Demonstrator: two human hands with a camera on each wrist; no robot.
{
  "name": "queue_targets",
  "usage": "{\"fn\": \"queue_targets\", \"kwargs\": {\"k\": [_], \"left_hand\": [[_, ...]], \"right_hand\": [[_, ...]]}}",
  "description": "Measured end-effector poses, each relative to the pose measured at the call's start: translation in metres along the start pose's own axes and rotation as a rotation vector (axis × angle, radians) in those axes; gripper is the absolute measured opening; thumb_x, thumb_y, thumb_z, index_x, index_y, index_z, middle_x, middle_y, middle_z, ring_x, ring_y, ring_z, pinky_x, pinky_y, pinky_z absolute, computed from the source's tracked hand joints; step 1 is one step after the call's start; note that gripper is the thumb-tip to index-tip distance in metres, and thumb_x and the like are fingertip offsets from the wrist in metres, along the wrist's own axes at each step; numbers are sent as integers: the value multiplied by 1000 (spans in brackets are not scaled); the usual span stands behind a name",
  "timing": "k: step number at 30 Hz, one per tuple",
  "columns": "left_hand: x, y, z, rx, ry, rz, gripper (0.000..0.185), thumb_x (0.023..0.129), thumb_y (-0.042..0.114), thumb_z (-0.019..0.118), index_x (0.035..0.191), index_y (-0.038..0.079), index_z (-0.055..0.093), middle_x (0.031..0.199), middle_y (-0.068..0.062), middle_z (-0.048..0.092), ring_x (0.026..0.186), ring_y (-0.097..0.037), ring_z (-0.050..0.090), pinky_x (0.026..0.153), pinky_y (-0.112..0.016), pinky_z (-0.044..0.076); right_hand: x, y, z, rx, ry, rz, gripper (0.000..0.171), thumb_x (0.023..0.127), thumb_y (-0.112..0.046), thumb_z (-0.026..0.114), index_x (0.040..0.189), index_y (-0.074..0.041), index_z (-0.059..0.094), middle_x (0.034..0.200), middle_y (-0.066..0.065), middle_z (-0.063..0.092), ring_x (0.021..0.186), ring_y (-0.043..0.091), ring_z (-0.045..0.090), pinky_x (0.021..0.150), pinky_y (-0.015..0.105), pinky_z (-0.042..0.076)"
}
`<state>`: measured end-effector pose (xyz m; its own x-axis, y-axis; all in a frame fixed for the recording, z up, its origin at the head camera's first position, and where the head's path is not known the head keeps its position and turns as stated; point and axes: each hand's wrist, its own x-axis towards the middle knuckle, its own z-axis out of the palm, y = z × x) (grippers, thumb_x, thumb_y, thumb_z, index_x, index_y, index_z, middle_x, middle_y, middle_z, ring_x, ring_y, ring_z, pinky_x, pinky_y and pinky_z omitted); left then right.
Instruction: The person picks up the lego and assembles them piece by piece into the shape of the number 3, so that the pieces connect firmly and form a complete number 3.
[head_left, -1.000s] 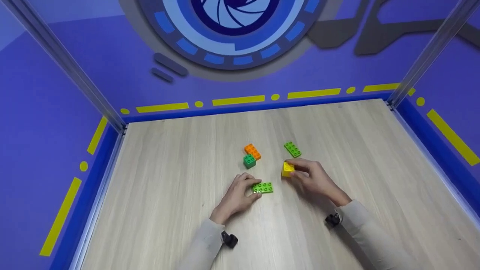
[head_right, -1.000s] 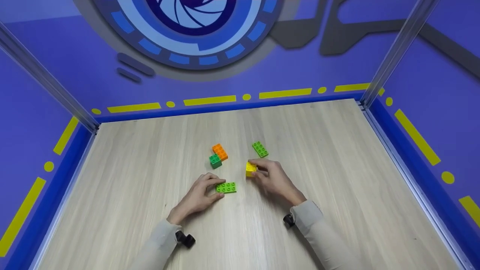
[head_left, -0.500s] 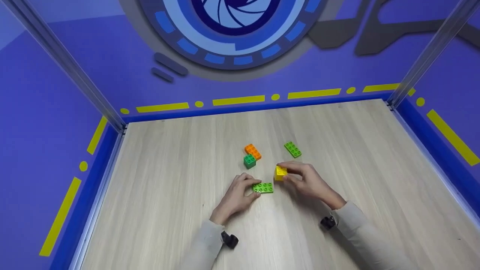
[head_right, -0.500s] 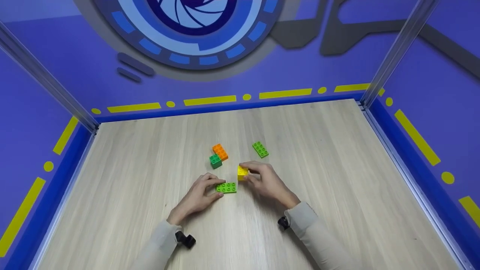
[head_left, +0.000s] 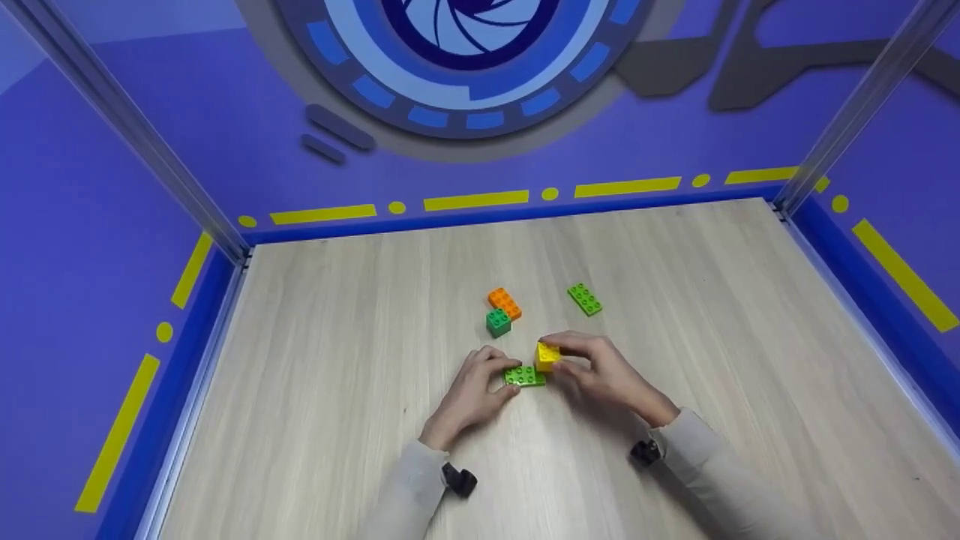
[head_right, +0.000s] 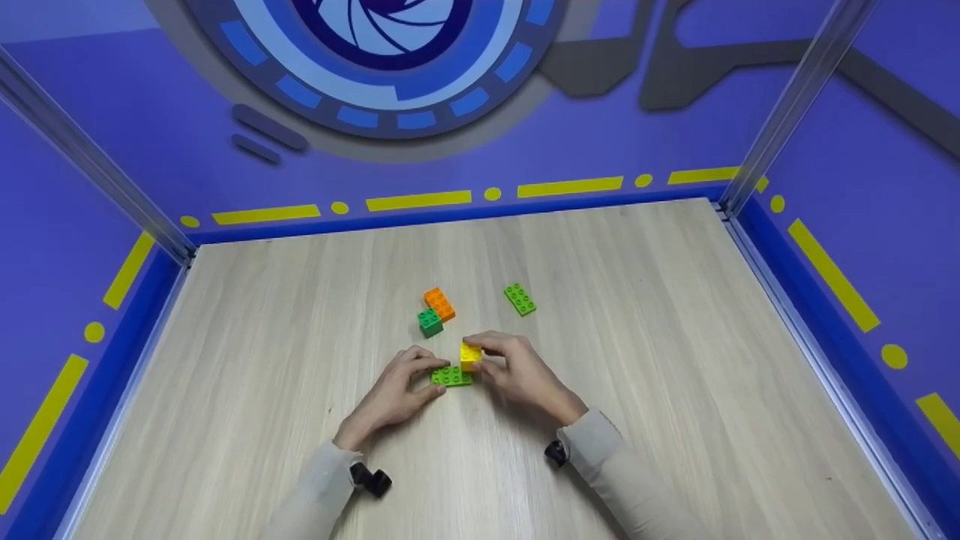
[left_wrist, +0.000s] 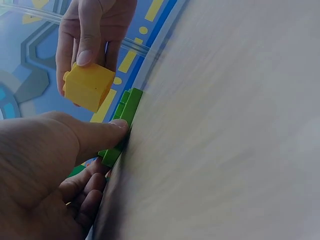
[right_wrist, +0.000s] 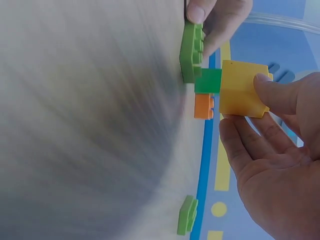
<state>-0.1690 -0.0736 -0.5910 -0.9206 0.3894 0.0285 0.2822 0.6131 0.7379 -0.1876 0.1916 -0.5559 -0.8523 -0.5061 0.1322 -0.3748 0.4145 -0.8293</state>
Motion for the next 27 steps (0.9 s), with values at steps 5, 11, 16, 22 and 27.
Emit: {"fn": "queue_targets", "kwargs": {"k": [5, 11, 16, 22, 27], "left_hand": [[0, 0, 0, 0, 5, 5, 37, 100, 24, 76, 136, 16, 74, 125, 2, 62, 121, -19, 53, 107, -40, 48], [0, -1, 0, 2, 8, 1, 37, 100, 24, 77, 136, 15, 75, 125, 2, 62, 120, -19, 53, 106, -40, 49], [1, -1, 0, 1, 4, -11, 37, 100, 24, 77, 136, 15, 75, 125, 3, 62, 120, -19, 53, 107, -40, 49], [0, -1, 1, -2, 5, -12, 37, 99, 25, 78, 135, 14, 75, 125, 3, 61, 119, -19, 53, 106, -39, 49], [0, -2, 0, -6, 13, -5, 37, 99, 24, 78, 135, 14, 75, 125, 2, 62, 120, -20, 53, 107, -40, 48]], "right_hand": [[2, -1, 7, -5, -21, -11, 40, 101, -3, 72, 141, -5, 69, 142, 11, 70, 135, 33, 64, 112, 47, 54], [2, -1, 12, 9, -41, -3, 41, 101, -3, 72, 141, -5, 69, 142, 11, 70, 135, 32, 64, 112, 47, 54], [2, 0, 14, 22, -51, -5, 41, 100, -3, 73, 141, -6, 69, 141, 10, 70, 135, 31, 64, 112, 45, 54], [1, 1, 18, 25, -64, 1, 41, 100, -3, 73, 141, -7, 69, 142, 9, 70, 133, 29, 66, 112, 43, 54], [2, 1, 18, 45, -70, 7, 42, 100, -1, 72, 142, -7, 69, 143, 8, 69, 135, 29, 64, 113, 41, 54]]}}
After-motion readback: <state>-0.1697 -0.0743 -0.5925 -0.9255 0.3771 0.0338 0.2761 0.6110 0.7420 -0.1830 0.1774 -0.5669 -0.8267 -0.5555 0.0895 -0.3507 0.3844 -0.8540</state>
